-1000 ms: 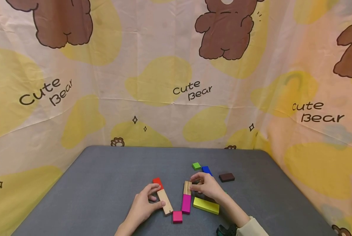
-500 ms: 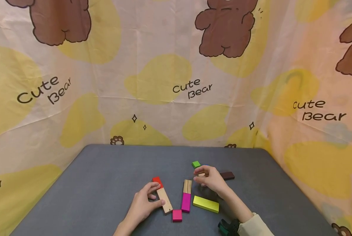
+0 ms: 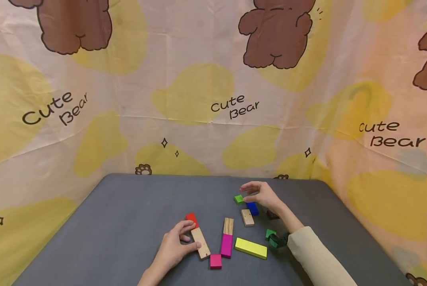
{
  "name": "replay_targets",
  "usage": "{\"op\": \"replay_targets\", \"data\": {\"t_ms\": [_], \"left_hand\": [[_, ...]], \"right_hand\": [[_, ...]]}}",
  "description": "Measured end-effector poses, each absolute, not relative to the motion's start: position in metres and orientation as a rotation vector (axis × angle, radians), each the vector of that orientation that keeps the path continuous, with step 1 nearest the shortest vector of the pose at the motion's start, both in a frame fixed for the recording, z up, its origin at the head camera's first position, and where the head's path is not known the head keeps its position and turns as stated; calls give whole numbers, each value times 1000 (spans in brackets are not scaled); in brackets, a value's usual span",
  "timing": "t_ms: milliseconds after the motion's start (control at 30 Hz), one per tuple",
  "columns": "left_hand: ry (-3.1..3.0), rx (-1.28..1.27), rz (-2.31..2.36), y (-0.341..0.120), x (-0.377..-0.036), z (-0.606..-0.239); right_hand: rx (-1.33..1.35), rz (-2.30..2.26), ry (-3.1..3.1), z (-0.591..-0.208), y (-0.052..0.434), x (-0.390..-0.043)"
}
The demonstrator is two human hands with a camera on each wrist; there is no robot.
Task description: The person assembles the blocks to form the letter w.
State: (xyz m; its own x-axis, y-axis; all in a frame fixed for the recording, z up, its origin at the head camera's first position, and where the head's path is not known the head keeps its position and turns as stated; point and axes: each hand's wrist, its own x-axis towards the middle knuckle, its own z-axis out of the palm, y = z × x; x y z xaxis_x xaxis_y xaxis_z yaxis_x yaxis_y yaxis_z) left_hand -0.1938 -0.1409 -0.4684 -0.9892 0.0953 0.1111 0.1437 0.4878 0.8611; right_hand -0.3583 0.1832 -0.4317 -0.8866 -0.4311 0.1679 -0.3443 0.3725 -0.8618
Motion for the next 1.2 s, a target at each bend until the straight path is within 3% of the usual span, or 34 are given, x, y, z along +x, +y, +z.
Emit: {"op": "replay_targets", "data": {"t_ms": [300,667,1200], "left_hand": [[-2672,-210,-1566,-141,-195,-469],[-2672,-195,-1563,-141,-194,-468],[-2680,-187,-1551,-140,-194,-468]], "right_hand": [[-594,-1532,2392,-445,185,-385],[-333,-1591,2331,-450,177,-390],[-274,-1651,2304,-456,177,-391]]}}
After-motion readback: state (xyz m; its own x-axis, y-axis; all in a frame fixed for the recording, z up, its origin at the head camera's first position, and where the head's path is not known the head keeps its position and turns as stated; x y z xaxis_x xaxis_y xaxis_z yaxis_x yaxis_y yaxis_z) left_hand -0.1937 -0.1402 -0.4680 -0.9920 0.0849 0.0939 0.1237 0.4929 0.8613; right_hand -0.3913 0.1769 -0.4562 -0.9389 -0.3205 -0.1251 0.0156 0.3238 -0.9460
